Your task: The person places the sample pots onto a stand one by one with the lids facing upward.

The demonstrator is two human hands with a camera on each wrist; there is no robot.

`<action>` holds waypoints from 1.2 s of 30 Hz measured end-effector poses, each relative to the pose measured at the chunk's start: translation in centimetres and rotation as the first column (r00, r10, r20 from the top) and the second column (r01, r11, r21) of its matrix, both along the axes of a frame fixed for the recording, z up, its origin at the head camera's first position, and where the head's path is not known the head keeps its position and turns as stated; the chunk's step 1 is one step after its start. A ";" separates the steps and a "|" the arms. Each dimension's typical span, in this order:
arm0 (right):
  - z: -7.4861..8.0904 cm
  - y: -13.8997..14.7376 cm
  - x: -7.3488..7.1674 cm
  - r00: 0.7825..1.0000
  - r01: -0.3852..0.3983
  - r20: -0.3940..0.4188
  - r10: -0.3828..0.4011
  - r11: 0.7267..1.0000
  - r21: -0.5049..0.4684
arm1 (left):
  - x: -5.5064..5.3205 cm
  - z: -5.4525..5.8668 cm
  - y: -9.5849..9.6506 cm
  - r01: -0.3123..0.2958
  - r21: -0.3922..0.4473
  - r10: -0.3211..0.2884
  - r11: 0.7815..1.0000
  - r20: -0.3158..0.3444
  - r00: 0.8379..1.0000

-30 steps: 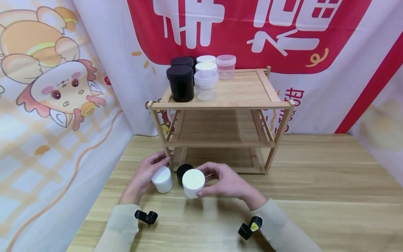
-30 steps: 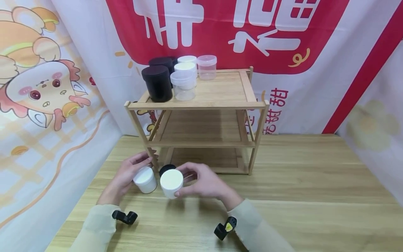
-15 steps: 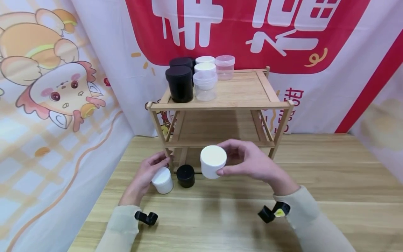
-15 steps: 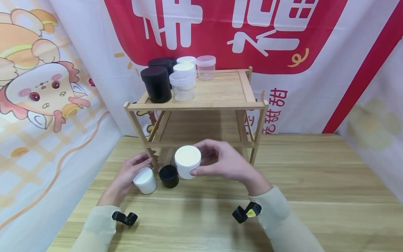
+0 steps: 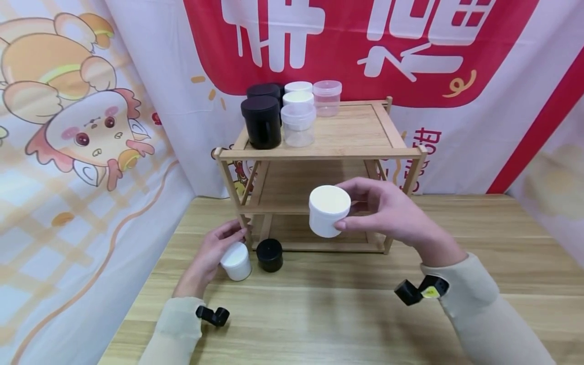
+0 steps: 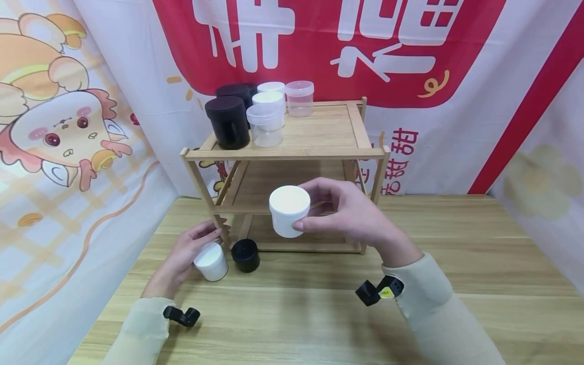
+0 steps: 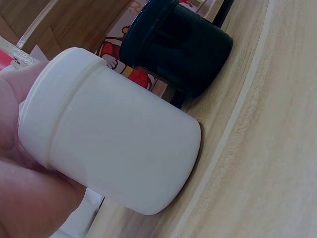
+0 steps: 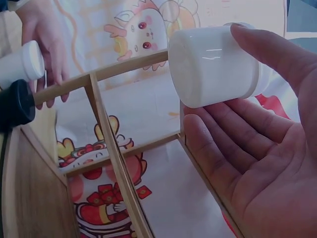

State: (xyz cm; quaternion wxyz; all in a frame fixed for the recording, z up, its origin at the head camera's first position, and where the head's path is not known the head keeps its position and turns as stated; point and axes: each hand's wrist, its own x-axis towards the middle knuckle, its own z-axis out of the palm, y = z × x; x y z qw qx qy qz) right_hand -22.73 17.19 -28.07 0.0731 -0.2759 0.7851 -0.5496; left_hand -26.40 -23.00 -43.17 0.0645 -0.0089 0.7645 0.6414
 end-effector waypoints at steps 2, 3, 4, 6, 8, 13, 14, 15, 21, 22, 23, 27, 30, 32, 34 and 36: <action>0.2 0.2 0.1 1.000 0.005 0.003 -0.005 1.000 0.012 | 0.0 0.0 0.1 0.001 -0.001 -0.001 1.000 0.001 1.000; 0.3 0.2 0.2 1.000 0.008 0.005 -0.008 1.000 0.017 | 0.0 0.0 0.1 0.002 0.000 -0.002 1.000 0.002 1.000; 0.3 0.2 0.2 1.000 0.009 0.006 -0.010 1.000 0.019 | 0.0 0.0 0.1 -0.001 -0.001 0.001 1.000 0.002 1.000; 0.4 0.3 0.2 1.000 0.006 0.005 -0.006 1.000 0.016 | 0.0 0.0 0.1 -0.001 -0.002 0.001 1.000 0.001 1.000; 0.6 0.3 0.2 1.000 0.004 -0.005 -0.004 1.000 0.011 | -0.1 -0.1 0.1 0.004 -0.007 -0.004 1.000 -0.001 1.000; 1.2 0.6 0.4 1.000 0.010 -0.029 -0.010 1.000 0.008 | -0.1 -0.2 0.1 0.006 -0.005 -0.006 1.000 0.002 1.000; 1.4 0.6 0.4 0.999 0.012 -0.029 -0.012 1.000 0.009 | -0.2 -0.2 0.1 0.005 -0.004 -0.005 1.000 0.003 1.000; 1.6 0.7 0.5 0.999 0.015 -0.030 -0.015 1.000 0.010 | -0.1 -0.2 0.1 0.004 -0.003 -0.004 1.000 0.002 1.000; 2.7 1.1 0.8 0.999 0.027 -0.047 -0.026 0.999 0.024 | -0.2 -0.2 0.1 0.002 -0.003 -0.002 1.000 0.002 1.000; 2.9 1.2 0.9 0.998 0.029 -0.053 -0.028 0.999 0.024 | -0.2 -0.2 0.1 -0.001 0.000 0.001 1.000 0.006 1.000; 3.0 1.3 0.9 0.998 0.033 -0.061 -0.031 0.999 0.026 | -0.2 -0.2 0.1 -0.003 0.001 0.003 1.000 0.010 1.000; 3.7 1.7 1.0 0.995 0.042 -0.090 -0.040 0.999 0.025 | -0.1 -0.3 0.0 -0.009 0.002 0.009 1.000 0.019 1.000; 4.3 1.9 1.2 0.995 0.046 -0.084 -0.045 0.999 0.013 | -0.1 -0.3 0.0 -0.006 0.000 0.006 1.000 0.011 1.000; 4.7 2.0 1.3 0.995 0.046 -0.085 -0.045 0.999 0.008 | -0.1 -0.3 0.0 -0.003 0.001 0.003 1.000 0.005 1.000; 5.1 2.2 1.5 0.995 0.049 -0.087 -0.048 0.999 0.004 | -0.1 -0.3 0.0 -0.003 0.003 0.003 1.000 0.002 1.000; 5.5 2.3 1.6 0.993 0.052 -0.107 -0.051 0.999 0.006 | -0.2 -0.3 0.0 -0.003 0.004 0.003 1.000 0.001 1.000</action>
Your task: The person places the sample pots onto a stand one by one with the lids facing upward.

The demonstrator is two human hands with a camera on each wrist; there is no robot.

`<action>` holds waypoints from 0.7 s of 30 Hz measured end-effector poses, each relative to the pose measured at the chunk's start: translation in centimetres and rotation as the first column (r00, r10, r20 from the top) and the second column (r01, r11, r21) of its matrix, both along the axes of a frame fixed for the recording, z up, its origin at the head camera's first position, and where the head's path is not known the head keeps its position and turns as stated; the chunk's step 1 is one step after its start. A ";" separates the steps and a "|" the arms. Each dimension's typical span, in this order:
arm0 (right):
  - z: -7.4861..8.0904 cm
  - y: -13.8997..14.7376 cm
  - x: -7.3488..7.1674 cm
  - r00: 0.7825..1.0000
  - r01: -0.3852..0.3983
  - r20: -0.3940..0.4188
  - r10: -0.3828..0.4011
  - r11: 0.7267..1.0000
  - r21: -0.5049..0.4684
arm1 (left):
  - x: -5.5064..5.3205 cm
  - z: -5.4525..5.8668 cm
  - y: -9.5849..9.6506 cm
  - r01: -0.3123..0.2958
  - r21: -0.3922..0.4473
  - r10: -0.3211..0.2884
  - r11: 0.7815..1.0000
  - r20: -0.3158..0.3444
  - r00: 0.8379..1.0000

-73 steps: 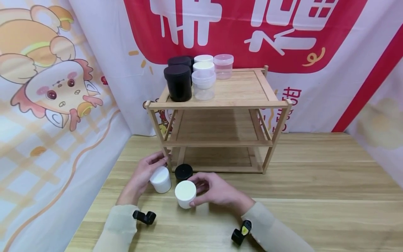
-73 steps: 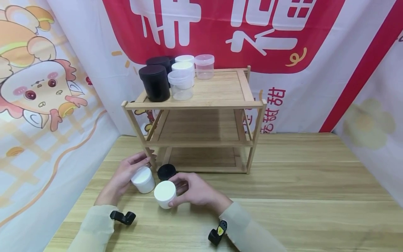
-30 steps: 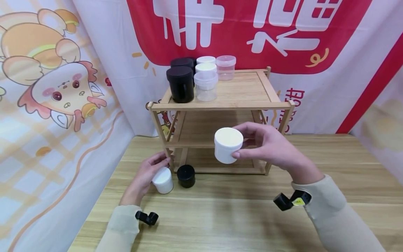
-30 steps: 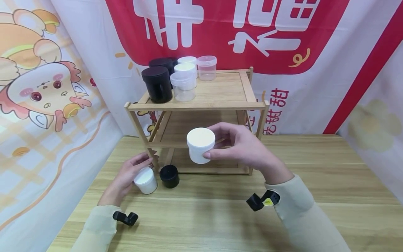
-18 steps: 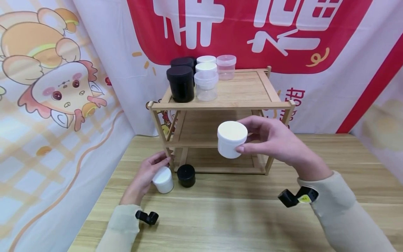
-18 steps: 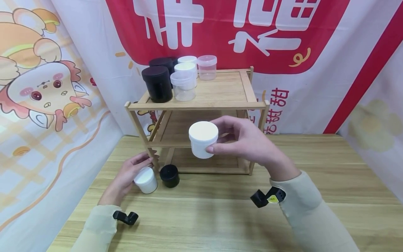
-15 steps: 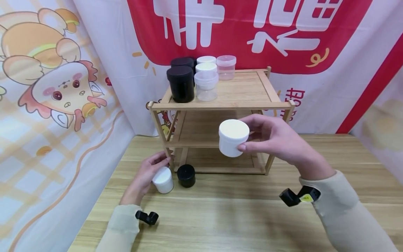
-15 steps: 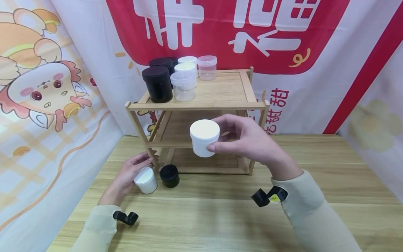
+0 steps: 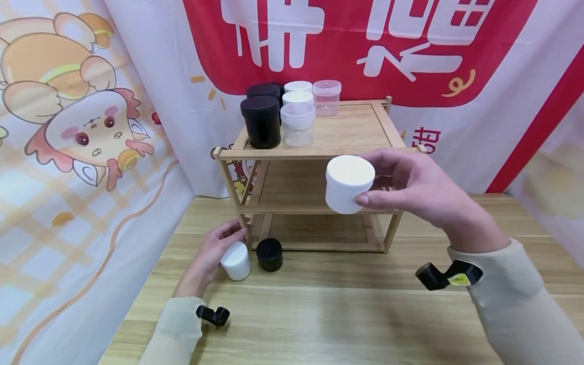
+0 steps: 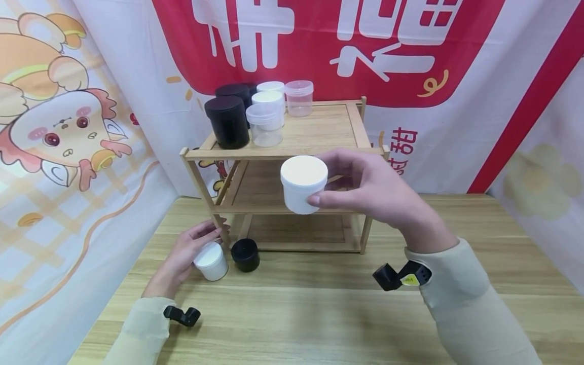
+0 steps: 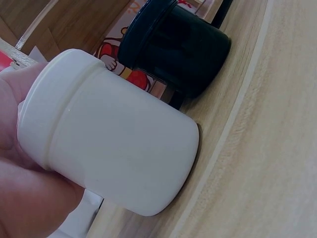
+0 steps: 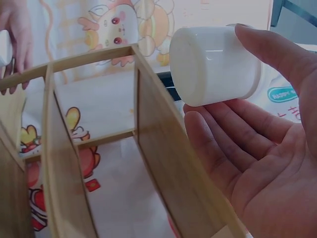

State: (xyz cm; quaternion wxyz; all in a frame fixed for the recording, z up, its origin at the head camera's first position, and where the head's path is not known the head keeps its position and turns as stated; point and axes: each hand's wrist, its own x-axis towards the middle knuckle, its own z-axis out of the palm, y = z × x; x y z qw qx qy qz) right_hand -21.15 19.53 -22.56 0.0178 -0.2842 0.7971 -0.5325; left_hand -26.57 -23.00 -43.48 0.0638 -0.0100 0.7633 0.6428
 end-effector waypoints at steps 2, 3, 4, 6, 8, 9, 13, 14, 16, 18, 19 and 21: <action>0.5 0.1 0.1 1.000 0.004 -0.015 -0.004 1.000 -0.004 | 0.0 0.0 0.0 0.002 0.000 -0.002 1.000 0.002 1.000; 0.7 0.1 0.1 1.000 0.006 -0.020 -0.006 1.000 -0.007 | 0.0 0.0 -0.1 0.000 0.001 0.000 1.000 0.005 1.000; 0.9 0.2 0.1 1.000 0.006 -0.028 -0.006 1.000 -0.010 | 0.0 0.0 -0.1 0.001 0.001 -0.001 1.000 0.005 1.000; 1.3 0.2 0.0 0.999 0.007 -0.035 -0.007 1.000 -0.018 | 0.0 0.0 -0.1 0.001 0.000 -0.001 1.000 0.007 1.000; 1.7 0.3 0.0 0.999 0.005 -0.041 -0.006 1.000 -0.026 | 0.0 0.0 -0.1 0.002 -0.001 -0.002 1.000 0.007 1.000; 1.8 0.4 0.0 0.999 0.008 -0.040 -0.009 1.000 -0.025 | 0.0 -0.1 -0.1 0.003 -0.001 -0.003 1.000 0.005 1.000; 2.6 0.6 0.1 0.996 0.085 -0.013 -0.085 0.996 0.017 | 0.0 -0.1 -0.1 0.006 -0.007 -0.006 1.000 -0.011 1.000; 2.7 0.7 0.1 0.995 0.104 -0.003 -0.104 0.994 0.029 | 0.0 -0.1 -0.1 0.004 -0.008 -0.004 1.000 -0.013 1.000; 2.9 0.8 0.0 0.991 0.131 0.010 -0.132 0.990 0.042 | 0.0 -0.1 -0.1 0.002 -0.010 -0.002 1.000 -0.016 1.000; 2.9 1.1 -0.2 0.991 0.133 0.014 -0.133 0.991 0.035 | 0.0 -0.1 -0.1 0.004 -0.012 -0.004 1.000 -0.013 1.000; 3.0 1.2 -0.4 0.991 0.131 0.015 -0.132 0.991 0.028 | 0.0 -0.1 -0.2 0.006 -0.012 -0.006 1.000 -0.012 1.000; 3.2 1.2 -0.5 0.992 0.128 0.012 -0.128 0.992 0.019 | 0.1 -0.1 -0.2 0.002 -0.011 -0.002 1.000 -0.004 1.000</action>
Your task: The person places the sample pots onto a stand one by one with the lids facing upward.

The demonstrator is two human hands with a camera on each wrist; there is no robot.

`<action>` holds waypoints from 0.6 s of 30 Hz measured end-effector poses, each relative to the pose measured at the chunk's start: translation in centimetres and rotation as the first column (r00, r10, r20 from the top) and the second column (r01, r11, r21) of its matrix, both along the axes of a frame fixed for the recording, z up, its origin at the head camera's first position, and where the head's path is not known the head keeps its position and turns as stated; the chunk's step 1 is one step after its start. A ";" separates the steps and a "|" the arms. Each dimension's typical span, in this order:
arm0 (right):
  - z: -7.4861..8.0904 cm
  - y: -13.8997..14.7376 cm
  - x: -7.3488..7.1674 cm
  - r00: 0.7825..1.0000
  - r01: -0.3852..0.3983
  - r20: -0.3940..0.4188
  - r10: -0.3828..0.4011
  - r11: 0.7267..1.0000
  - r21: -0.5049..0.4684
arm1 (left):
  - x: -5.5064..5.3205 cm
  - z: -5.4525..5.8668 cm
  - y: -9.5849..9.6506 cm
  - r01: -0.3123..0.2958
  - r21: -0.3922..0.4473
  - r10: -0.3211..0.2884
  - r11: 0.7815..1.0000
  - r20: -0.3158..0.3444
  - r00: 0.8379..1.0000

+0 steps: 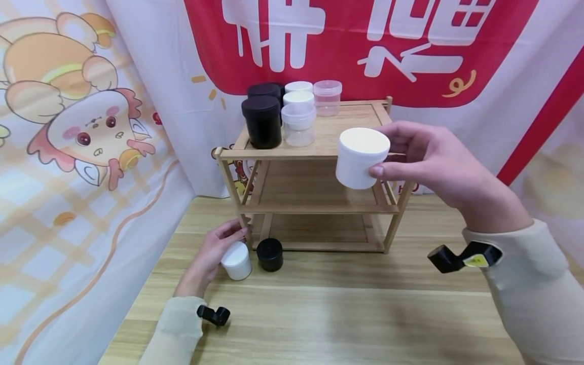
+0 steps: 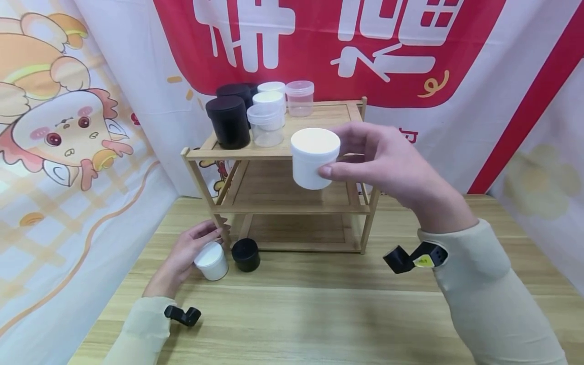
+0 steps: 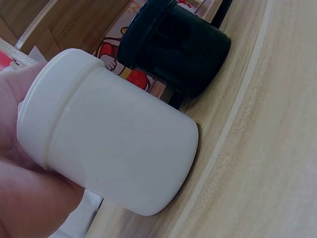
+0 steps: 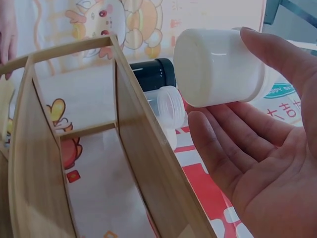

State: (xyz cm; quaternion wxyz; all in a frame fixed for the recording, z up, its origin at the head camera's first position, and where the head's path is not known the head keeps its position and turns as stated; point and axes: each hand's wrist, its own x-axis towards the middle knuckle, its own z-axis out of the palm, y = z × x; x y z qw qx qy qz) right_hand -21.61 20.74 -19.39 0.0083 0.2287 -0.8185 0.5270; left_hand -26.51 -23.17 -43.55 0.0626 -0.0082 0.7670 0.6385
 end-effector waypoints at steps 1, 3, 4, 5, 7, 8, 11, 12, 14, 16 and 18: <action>0.1 0.0 0.0 1.000 0.002 -0.003 -0.002 1.000 0.001 | 0.0 0.0 0.0 0.000 0.001 0.000 1.000 0.004 1.000; 0.5 0.0 0.0 1.000 0.004 -0.011 -0.004 1.000 0.003 | 0.1 0.0 0.1 0.001 -0.002 -0.001 1.000 0.007 1.000; 0.6 0.0 -0.1 1.000 0.005 -0.016 -0.005 1.000 0.003 | 0.1 0.0 0.1 -0.001 -0.005 0.001 1.000 0.008 1.000; 0.8 0.0 -0.1 1.000 0.011 -0.020 -0.010 1.000 0.007 | 0.1 0.0 0.1 0.000 -0.007 0.000 1.000 0.006 1.000; 1.2 0.1 -0.2 0.999 0.022 -0.027 -0.021 1.000 0.012 | 0.1 0.0 0.1 0.004 -0.009 -0.004 1.000 0.002 1.000; 1.3 0.1 -0.3 0.999 0.029 -0.027 -0.029 0.999 0.015 | 0.2 0.1 0.1 0.006 -0.011 -0.006 1.000 0.000 1.000; 1.6 0.2 -0.5 0.998 0.062 -0.019 -0.061 0.998 0.021 | 0.1 0.1 0.2 0.000 -0.011 0.000 1.000 0.002 1.000; 1.6 0.2 -0.6 0.997 0.072 -0.018 -0.072 0.997 0.023 | 0.1 0.1 0.2 -0.002 -0.011 0.002 1.000 0.004 1.000; 1.7 0.3 -0.8 0.995 0.098 -0.018 -0.097 0.995 0.034 | 0.0 0.1 0.2 -0.005 -0.014 0.005 1.000 0.003 1.000; 1.7 0.4 -1.0 0.992 0.122 -0.019 -0.121 0.992 0.045 | 0.0 0.1 0.3 -0.010 -0.016 0.010 1.000 0.003 1.000; 1.6 0.4 -1.2 0.990 0.143 -0.024 -0.142 0.988 0.056 | 0.0 0.1 0.4 -0.008 -0.014 0.008 1.000 0.001 1.000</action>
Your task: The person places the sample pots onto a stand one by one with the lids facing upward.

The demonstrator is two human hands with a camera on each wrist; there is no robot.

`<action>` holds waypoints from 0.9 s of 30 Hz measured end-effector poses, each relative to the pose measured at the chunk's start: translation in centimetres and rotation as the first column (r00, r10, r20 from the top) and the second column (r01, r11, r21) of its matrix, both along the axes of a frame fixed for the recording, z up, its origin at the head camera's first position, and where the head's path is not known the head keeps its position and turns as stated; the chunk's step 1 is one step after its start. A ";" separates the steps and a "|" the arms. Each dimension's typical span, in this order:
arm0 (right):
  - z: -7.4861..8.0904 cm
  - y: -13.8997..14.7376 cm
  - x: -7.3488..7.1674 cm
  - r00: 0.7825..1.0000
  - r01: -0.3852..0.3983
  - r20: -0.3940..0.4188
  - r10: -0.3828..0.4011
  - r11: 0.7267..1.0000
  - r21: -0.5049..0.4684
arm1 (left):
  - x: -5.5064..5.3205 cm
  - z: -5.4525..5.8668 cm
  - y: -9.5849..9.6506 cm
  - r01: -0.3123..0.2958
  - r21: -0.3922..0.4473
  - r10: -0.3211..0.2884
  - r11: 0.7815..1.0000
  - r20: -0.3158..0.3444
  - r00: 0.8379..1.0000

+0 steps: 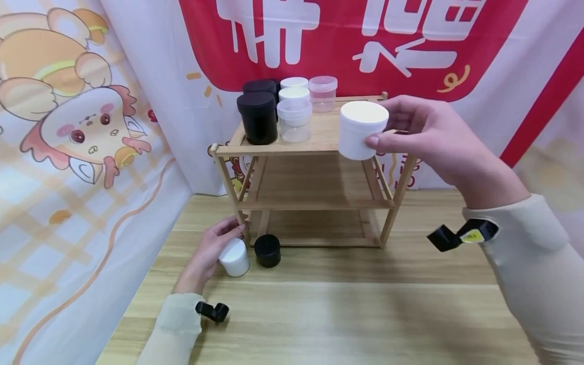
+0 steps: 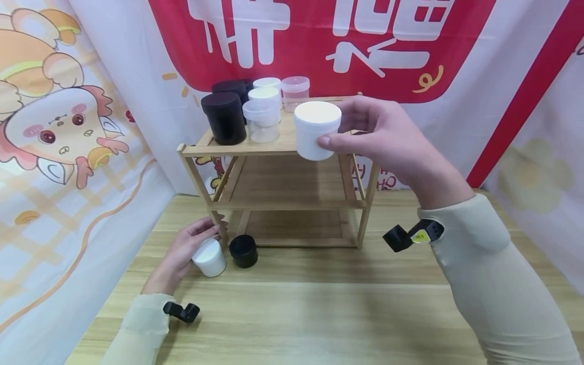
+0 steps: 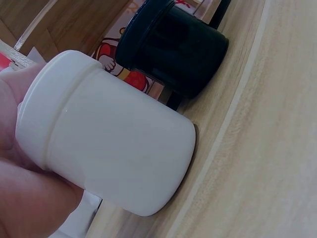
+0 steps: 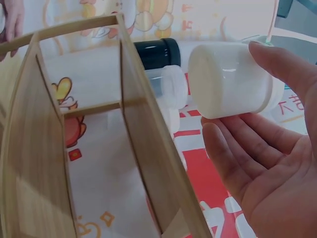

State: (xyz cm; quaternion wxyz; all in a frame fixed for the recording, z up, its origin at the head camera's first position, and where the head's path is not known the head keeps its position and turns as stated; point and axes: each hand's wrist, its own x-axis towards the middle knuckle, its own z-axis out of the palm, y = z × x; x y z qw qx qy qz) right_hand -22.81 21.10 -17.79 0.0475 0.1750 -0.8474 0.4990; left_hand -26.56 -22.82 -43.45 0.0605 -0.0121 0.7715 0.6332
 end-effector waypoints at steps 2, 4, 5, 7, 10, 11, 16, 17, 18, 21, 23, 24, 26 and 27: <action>0.0 -0.1 -0.3 1.000 0.011 0.004 -0.011 1.000 -0.005 | -0.1 0.0 0.1 0.004 -0.001 -0.004 1.000 -0.004 1.000; 0.0 -0.3 -0.7 1.000 0.011 0.010 -0.010 1.000 -0.018 | -0.1 0.0 0.0 0.007 -0.002 -0.007 1.000 -0.005 1.000; 0.1 -0.4 -0.9 1.000 0.010 0.015 -0.010 1.000 -0.024 | -0.2 0.0 0.1 0.011 -0.002 -0.011 1.000 -0.006 1.000; 0.2 -0.7 -1.2 1.000 0.021 0.018 -0.021 1.000 -0.016 | -0.1 0.0 0.0 0.011 -0.010 -0.011 1.000 -0.005 1.000; 0.5 -1.1 -1.6 0.998 0.052 0.021 -0.053 0.998 0.020 | 0.0 0.0 0.0 0.010 -0.018 -0.010 1.000 -0.003 1.000; 0.6 -1.3 -1.7 0.998 0.065 0.023 -0.065 0.997 0.039 | 0.0 0.0 0.0 0.009 -0.018 -0.009 1.000 0.000 1.000; 1.3 -2.3 -3.0 0.994 0.090 0.052 -0.095 0.993 0.081 | 0.1 -0.1 -0.1 -0.010 -0.017 0.010 1.000 0.011 1.000; 1.5 -2.5 -3.3 0.993 0.093 0.061 -0.098 0.992 0.087 | 0.1 -0.1 0.0 -0.009 -0.018 0.009 1.000 0.009 1.000; 1.5 -2.6 -3.6 0.992 0.097 0.070 -0.104 0.991 0.093 | 0.1 -0.1 0.0 -0.012 -0.015 0.012 1.000 0.009 1.000; 1.8 -3.0 -4.4 0.988 0.109 0.092 -0.121 0.986 0.124 | 0.1 0.0 0.2 -0.016 -0.009 0.016 1.000 0.005 1.000; 1.9 -3.2 -4.9 0.986 0.112 0.105 -0.127 0.984 0.135 | 0.2 0.0 0.2 -0.013 -0.006 0.013 1.000 0.001 1.000; 1.9 -3.4 -5.2 0.985 0.115 0.109 -0.131 0.983 0.141 | 0.2 0.1 0.2 -0.016 -0.003 0.016 1.000 0.001 1.000; 2.0 -3.6 -5.7 0.984 0.118 0.113 -0.136 0.981 0.154 | 0.2 0.1 0.2 -0.014 -0.004 0.014 1.000 -0.003 1.000; 2.1 -3.8 -5.9 0.983 0.122 0.115 -0.141 0.980 0.156 | 0.2 0.2 0.2 -0.014 -0.007 0.014 1.000 -0.003 1.000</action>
